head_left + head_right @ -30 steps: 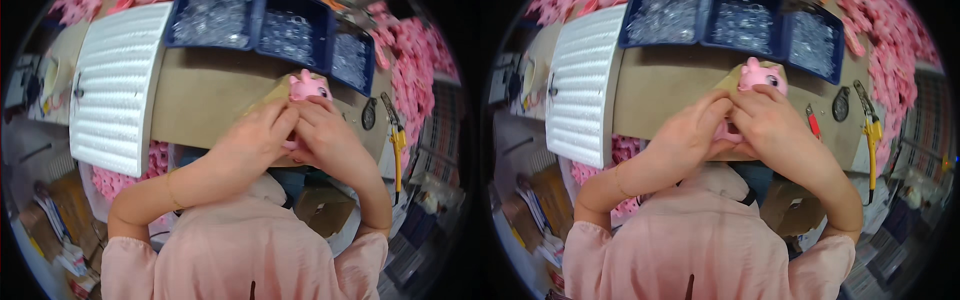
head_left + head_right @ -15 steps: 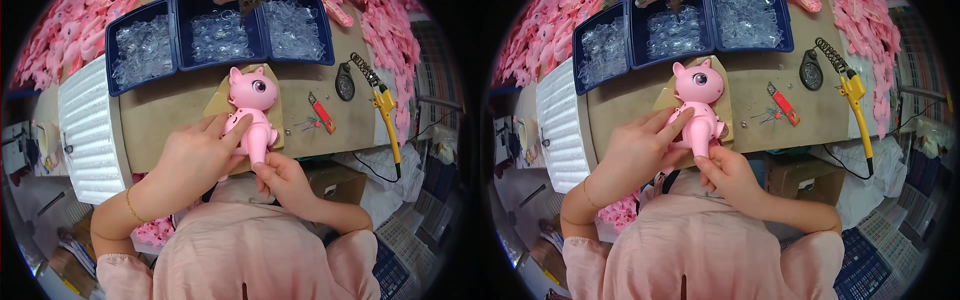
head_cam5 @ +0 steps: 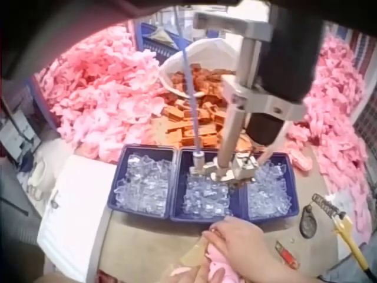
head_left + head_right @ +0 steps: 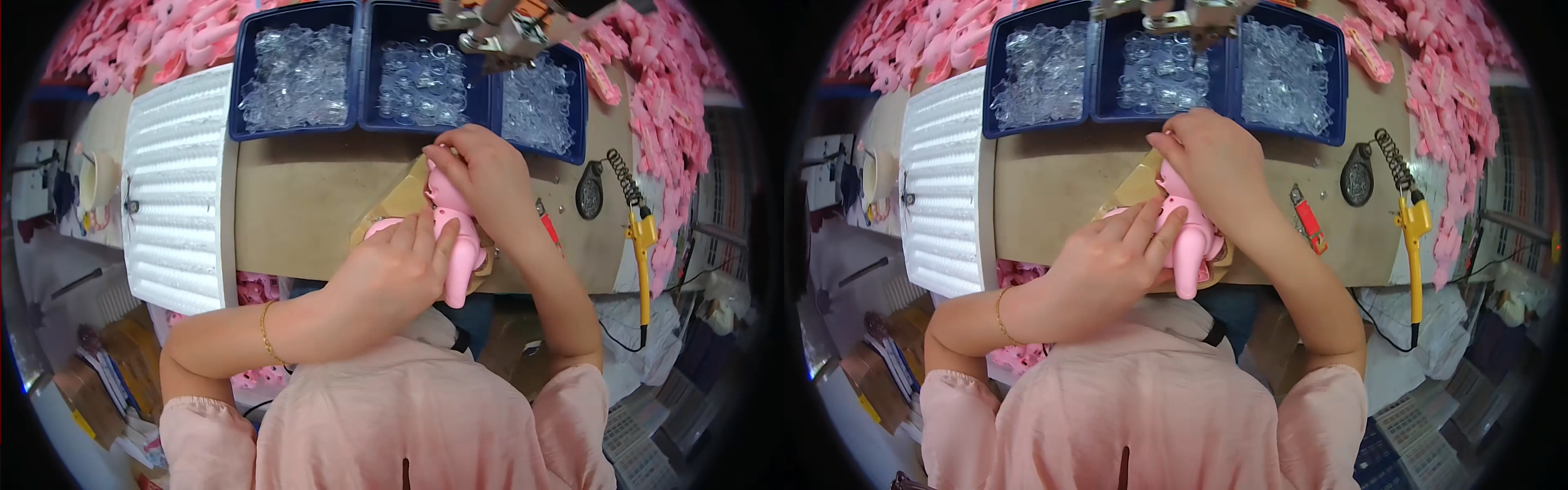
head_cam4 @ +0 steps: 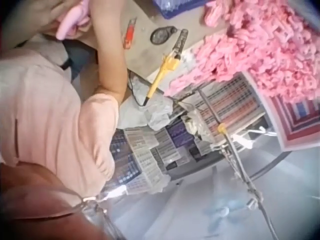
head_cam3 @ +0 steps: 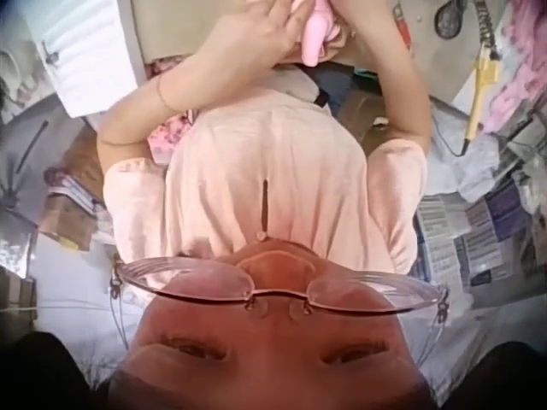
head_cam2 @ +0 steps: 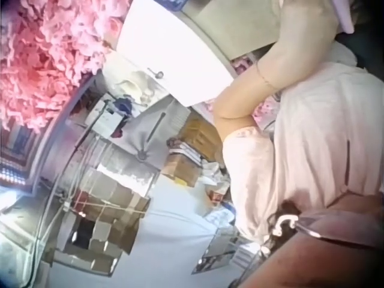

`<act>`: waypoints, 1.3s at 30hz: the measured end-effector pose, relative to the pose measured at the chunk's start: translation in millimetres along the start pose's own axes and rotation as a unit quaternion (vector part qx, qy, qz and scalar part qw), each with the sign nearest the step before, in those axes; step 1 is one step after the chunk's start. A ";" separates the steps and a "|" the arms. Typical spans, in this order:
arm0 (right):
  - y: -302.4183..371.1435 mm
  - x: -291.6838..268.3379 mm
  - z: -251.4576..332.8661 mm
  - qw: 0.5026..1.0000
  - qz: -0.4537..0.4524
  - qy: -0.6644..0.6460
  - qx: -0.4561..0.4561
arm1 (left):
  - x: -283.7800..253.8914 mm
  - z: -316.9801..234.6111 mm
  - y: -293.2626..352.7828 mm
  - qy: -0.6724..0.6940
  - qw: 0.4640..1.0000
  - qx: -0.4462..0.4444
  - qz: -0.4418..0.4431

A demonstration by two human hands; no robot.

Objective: Assembling electronic components and plastic parts into a toy pony.

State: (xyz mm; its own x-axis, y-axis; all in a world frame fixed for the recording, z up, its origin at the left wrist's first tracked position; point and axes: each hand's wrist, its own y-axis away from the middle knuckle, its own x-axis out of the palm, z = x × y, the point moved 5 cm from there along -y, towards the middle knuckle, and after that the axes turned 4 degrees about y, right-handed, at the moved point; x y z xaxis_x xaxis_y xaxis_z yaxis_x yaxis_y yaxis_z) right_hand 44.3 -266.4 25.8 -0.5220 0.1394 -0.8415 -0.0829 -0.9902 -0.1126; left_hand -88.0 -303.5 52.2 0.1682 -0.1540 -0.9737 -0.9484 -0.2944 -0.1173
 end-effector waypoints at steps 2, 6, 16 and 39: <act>-0.9 4.1 -3.7 1.000 0.012 -0.008 -0.011 | -0.5 1.4 -0.8 0.082 0.995 0.023 0.045; -1.3 -5.1 -29.2 0.952 -0.034 -0.287 0.103 | -6.5 12.3 -9.0 0.142 0.989 -0.018 -0.029; 11.1 -35.2 -23.6 0.801 -0.284 -0.500 0.166 | -0.7 9.1 -9.4 0.078 0.996 0.030 -0.026; -32.3 -169.4 74.6 0.842 -0.370 -0.389 -0.051 | 5.4 -0.1 -18.9 0.034 0.997 -0.062 -0.015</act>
State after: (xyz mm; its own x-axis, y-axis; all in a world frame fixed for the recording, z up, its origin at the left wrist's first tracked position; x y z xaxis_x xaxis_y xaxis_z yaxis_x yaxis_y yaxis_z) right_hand 72.0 -257.2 211.4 -0.7612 0.6443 0.0742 -0.5765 -0.6199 -0.5324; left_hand -69.1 -298.8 49.2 0.2169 -0.2059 -0.9543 -0.9031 -0.4134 -0.1161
